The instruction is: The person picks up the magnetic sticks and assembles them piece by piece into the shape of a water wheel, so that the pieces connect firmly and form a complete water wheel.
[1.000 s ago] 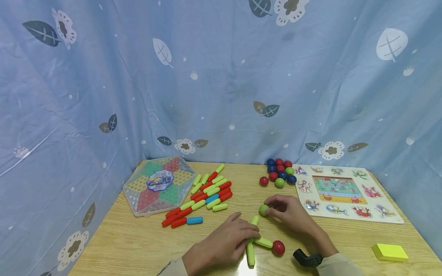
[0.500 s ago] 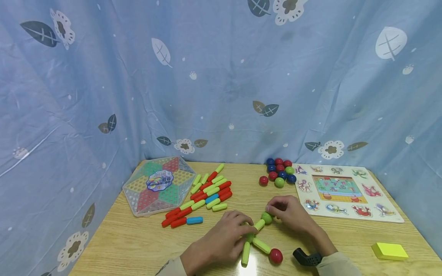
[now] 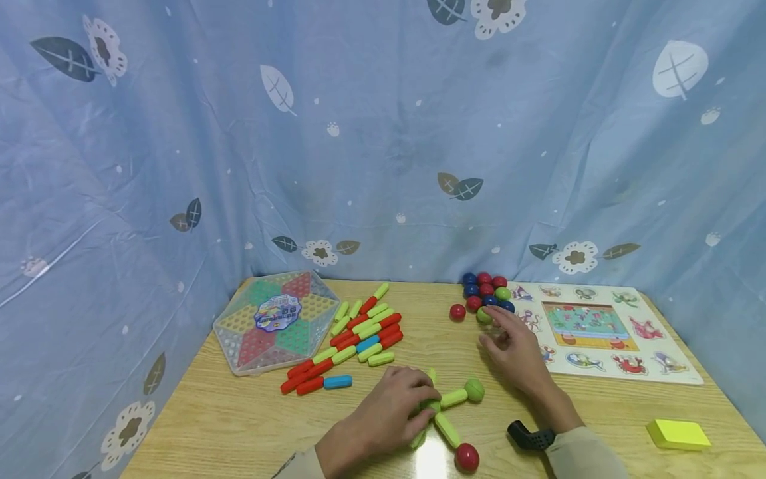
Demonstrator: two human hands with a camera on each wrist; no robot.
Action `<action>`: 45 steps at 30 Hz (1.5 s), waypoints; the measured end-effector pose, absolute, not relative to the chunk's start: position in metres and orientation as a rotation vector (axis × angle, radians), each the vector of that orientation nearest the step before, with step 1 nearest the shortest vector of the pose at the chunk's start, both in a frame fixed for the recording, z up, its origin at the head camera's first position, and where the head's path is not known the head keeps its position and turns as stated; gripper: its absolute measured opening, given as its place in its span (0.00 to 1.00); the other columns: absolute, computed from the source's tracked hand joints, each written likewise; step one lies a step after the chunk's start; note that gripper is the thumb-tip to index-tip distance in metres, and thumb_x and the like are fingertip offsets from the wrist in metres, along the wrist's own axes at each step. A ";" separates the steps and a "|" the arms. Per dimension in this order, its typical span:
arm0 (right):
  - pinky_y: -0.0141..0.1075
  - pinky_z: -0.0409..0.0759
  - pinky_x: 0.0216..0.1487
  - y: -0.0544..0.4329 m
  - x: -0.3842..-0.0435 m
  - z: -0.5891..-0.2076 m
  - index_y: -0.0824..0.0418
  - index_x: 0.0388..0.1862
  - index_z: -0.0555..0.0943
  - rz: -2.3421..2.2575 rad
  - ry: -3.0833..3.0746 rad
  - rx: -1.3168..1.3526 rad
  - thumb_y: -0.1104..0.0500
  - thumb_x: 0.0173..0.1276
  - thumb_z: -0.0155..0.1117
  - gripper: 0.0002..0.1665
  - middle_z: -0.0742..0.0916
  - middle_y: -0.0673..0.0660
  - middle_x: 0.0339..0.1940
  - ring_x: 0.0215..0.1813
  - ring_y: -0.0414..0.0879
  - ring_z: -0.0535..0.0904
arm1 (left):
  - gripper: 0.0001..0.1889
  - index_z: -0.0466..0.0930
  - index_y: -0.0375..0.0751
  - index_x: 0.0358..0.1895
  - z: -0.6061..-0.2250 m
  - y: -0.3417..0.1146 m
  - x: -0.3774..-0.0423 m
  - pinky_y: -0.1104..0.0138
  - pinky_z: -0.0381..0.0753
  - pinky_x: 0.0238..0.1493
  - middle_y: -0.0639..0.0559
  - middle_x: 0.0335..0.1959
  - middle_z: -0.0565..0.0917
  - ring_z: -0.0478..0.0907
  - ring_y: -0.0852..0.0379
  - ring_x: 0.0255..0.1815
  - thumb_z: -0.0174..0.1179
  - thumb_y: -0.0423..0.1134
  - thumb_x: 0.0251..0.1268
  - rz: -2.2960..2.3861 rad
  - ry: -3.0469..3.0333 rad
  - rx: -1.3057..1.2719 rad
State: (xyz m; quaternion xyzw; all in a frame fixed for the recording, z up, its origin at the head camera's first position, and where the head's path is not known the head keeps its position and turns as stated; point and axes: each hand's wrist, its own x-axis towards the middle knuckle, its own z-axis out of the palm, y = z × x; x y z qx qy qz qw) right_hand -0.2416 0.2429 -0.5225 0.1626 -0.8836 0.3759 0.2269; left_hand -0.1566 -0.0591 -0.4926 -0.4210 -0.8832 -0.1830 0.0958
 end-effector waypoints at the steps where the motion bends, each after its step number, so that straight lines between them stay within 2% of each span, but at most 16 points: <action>1: 0.34 0.77 0.42 0.242 -0.242 -0.522 0.64 0.73 0.82 1.020 -2.444 0.438 0.67 0.69 0.78 0.33 0.84 0.65 0.66 0.45 0.52 0.81 | 0.09 0.91 0.54 0.56 -0.493 -0.059 -0.157 0.56 0.78 0.68 0.61 0.55 0.86 0.81 0.62 0.61 0.68 0.44 0.79 -0.546 -2.611 -1.258; 4: 0.38 0.73 0.41 0.241 -0.242 -0.521 0.63 0.69 0.85 0.969 -2.471 0.384 0.65 0.69 0.78 0.30 0.80 0.64 0.56 0.41 0.49 0.74 | 0.10 0.92 0.55 0.56 -0.493 -0.059 -0.157 0.52 0.78 0.71 0.59 0.58 0.85 0.79 0.58 0.65 0.67 0.41 0.77 -0.530 -2.607 -1.256; 6: 0.41 0.71 0.41 0.240 -0.243 -0.519 0.64 0.64 0.87 0.948 -2.482 0.350 0.64 0.69 0.78 0.25 0.78 0.63 0.52 0.40 0.48 0.71 | 0.12 0.91 0.55 0.56 -0.493 -0.059 -0.157 0.50 0.77 0.70 0.57 0.61 0.85 0.77 0.55 0.66 0.66 0.41 0.76 -0.497 -2.618 -1.223; 10: 0.42 0.73 0.41 0.240 -0.243 -0.518 0.62 0.55 0.89 0.919 -2.514 0.323 0.63 0.68 0.78 0.17 0.82 0.61 0.49 0.39 0.47 0.73 | 0.15 0.90 0.58 0.61 -0.493 -0.058 -0.155 0.50 0.76 0.66 0.55 0.63 0.85 0.75 0.52 0.65 0.63 0.44 0.77 -0.429 -2.678 -1.132; 14: 0.37 0.77 0.39 0.239 -0.242 -0.517 0.59 0.56 0.88 0.970 -2.563 0.388 0.60 0.70 0.78 0.18 0.88 0.53 0.42 0.36 0.41 0.78 | 0.19 0.86 0.64 0.70 -0.491 -0.057 -0.153 0.49 0.73 0.66 0.54 0.67 0.84 0.72 0.51 0.65 0.57 0.47 0.84 -0.396 -2.794 -1.107; 17: 0.34 0.79 0.38 0.235 -0.239 -0.517 0.57 0.56 0.88 1.031 -2.582 0.498 0.59 0.71 0.78 0.16 0.88 0.47 0.38 0.35 0.36 0.79 | 0.21 0.81 0.68 0.74 -0.491 -0.056 -0.152 0.48 0.71 0.66 0.54 0.70 0.82 0.69 0.50 0.66 0.51 0.48 0.88 -0.354 -2.870 -1.119; 20: 0.33 0.81 0.37 0.229 -0.236 -0.515 0.54 0.53 0.90 1.085 -2.585 0.621 0.59 0.72 0.79 0.13 0.87 0.44 0.37 0.35 0.33 0.79 | 0.21 0.79 0.68 0.76 -0.492 -0.055 -0.151 0.50 0.69 0.64 0.54 0.71 0.82 0.67 0.51 0.65 0.48 0.49 0.90 -0.327 -2.889 -1.129; 25: 0.31 0.84 0.40 0.220 -0.231 -0.511 0.50 0.52 0.91 1.265 -2.644 0.753 0.57 0.73 0.78 0.11 0.90 0.42 0.39 0.38 0.32 0.83 | 0.21 0.80 0.66 0.75 -0.494 -0.055 -0.151 0.51 0.69 0.62 0.55 0.70 0.83 0.68 0.51 0.64 0.50 0.48 0.88 -0.324 -2.865 -1.137; 32: 0.32 0.87 0.48 0.219 -0.227 -0.505 0.55 0.54 0.91 1.498 -2.700 0.893 0.60 0.74 0.76 0.12 0.93 0.50 0.46 0.44 0.36 0.87 | 0.21 0.82 0.65 0.74 -0.492 -0.056 -0.151 0.52 0.68 0.62 0.56 0.69 0.83 0.69 0.52 0.64 0.53 0.46 0.86 -0.342 -2.854 -1.145; 36: 0.32 0.86 0.47 0.221 -0.226 -0.504 0.54 0.53 0.91 1.545 -2.716 0.913 0.61 0.73 0.76 0.11 0.93 0.50 0.45 0.44 0.37 0.86 | 0.21 0.83 0.65 0.73 -0.490 -0.057 -0.151 0.54 0.68 0.61 0.58 0.69 0.83 0.69 0.54 0.62 0.55 0.44 0.84 -0.350 -2.839 -1.159; 41: 0.32 0.85 0.46 0.228 -0.225 -0.501 0.53 0.48 0.91 1.590 -2.732 0.979 0.61 0.73 0.76 0.07 0.92 0.48 0.41 0.41 0.37 0.86 | 0.24 0.81 0.64 0.74 -0.483 -0.058 -0.150 0.50 0.72 0.65 0.55 0.73 0.80 0.73 0.52 0.65 0.58 0.41 0.80 -0.339 -2.853 -1.131; 45: 0.32 0.87 0.50 0.241 -0.224 -0.497 0.58 0.52 0.91 1.680 -2.713 0.997 0.60 0.76 0.73 0.09 0.94 0.56 0.47 0.47 0.39 0.89 | 0.23 0.82 0.62 0.72 -0.477 -0.060 -0.147 0.47 0.74 0.65 0.53 0.73 0.80 0.77 0.47 0.68 0.63 0.42 0.79 -0.289 -2.901 -1.038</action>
